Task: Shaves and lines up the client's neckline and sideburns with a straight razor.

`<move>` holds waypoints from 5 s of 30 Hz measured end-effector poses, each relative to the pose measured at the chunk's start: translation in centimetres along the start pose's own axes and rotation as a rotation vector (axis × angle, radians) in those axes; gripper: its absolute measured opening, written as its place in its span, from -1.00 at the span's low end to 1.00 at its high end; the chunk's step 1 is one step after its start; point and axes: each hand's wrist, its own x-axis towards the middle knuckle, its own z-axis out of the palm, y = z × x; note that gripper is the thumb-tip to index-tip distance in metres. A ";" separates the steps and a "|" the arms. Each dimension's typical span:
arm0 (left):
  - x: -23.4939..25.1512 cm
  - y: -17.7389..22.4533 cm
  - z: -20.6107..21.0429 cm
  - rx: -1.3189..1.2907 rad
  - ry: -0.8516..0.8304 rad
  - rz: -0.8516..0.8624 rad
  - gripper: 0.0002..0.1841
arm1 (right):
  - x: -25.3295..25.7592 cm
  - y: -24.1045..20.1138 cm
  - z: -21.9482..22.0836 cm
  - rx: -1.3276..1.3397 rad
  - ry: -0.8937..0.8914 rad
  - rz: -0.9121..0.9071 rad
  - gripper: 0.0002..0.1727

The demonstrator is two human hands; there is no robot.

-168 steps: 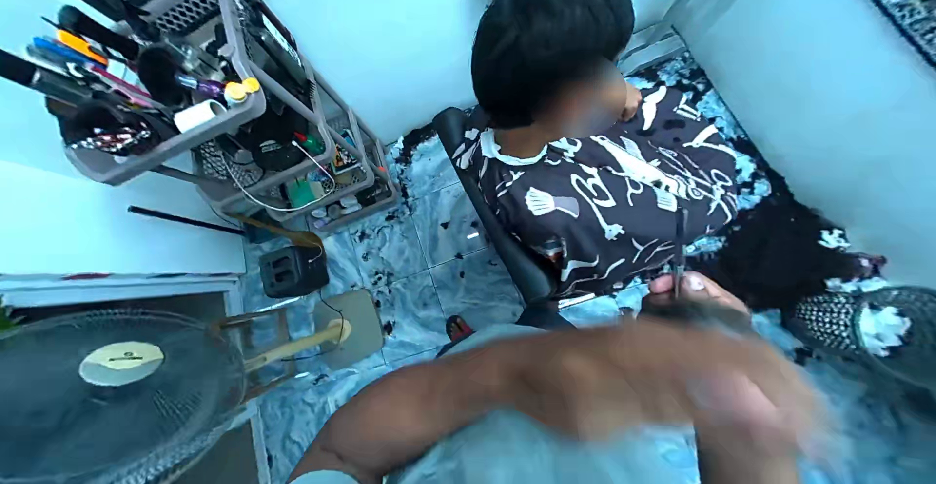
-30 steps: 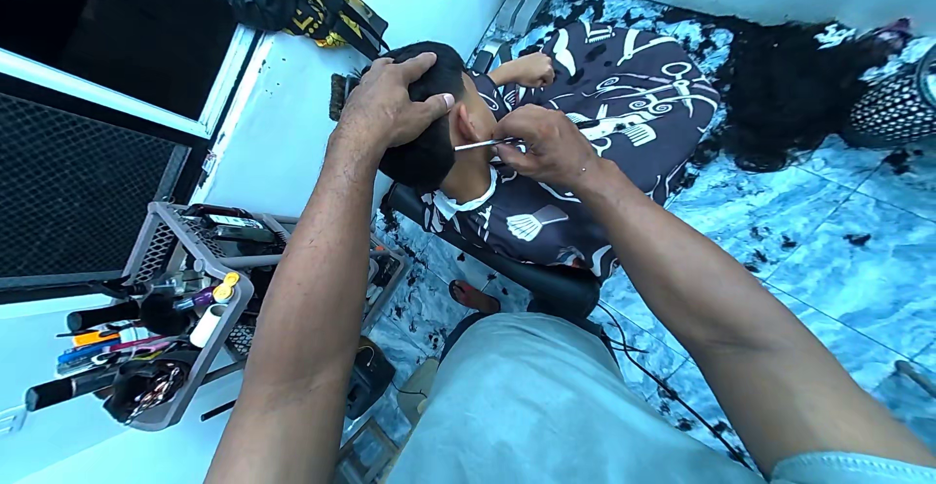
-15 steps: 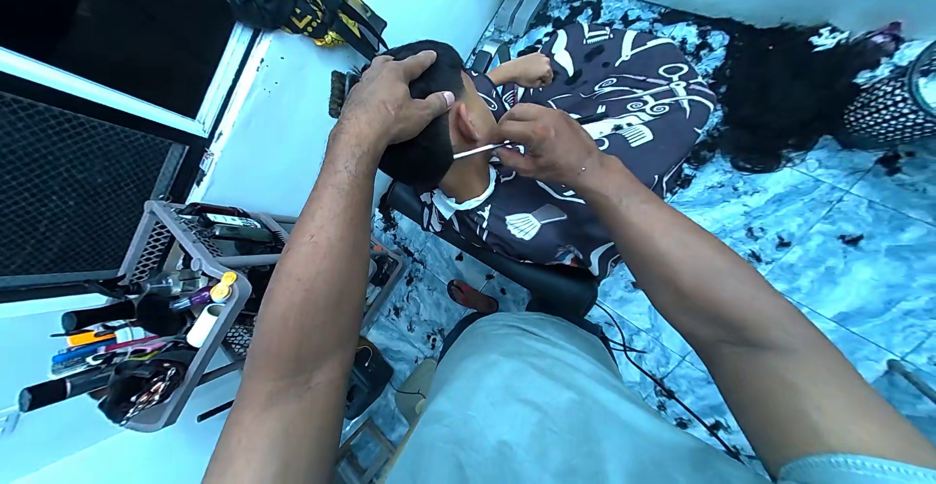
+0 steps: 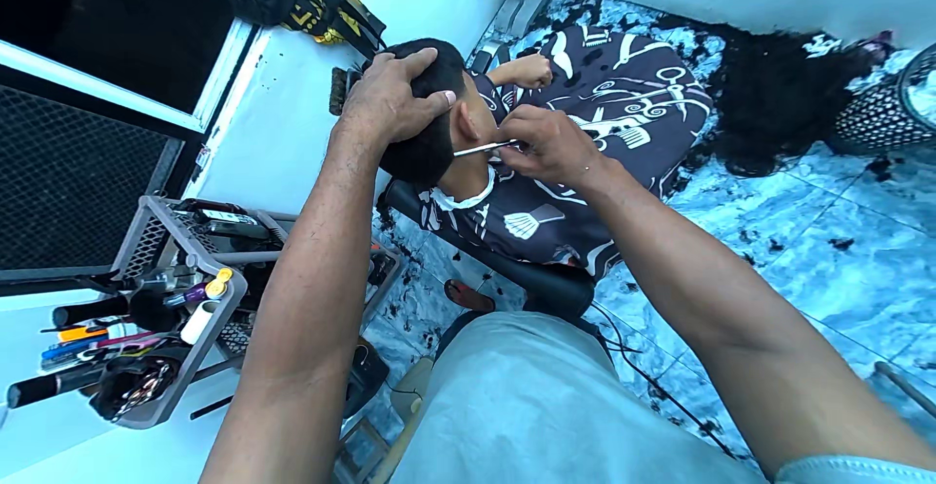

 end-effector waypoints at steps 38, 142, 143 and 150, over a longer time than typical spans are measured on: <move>-1.5 -0.2 0.4 0.067 0.082 0.063 0.22 | -1.4 -17.7 8.5 1.153 0.383 0.968 -0.76; -6.3 -11.9 0.0 -0.810 0.231 1.085 -0.68 | -14.6 -33.1 11.9 0.921 1.425 1.392 -0.60; -4.2 -12.3 -1.2 -0.567 0.224 1.030 -0.46 | -15.0 -34.2 12.8 0.875 1.605 1.327 -0.61; -0.5 -7.0 -1.2 0.201 0.037 0.783 0.16 | -12.1 -35.5 17.9 0.778 2.089 1.177 -0.80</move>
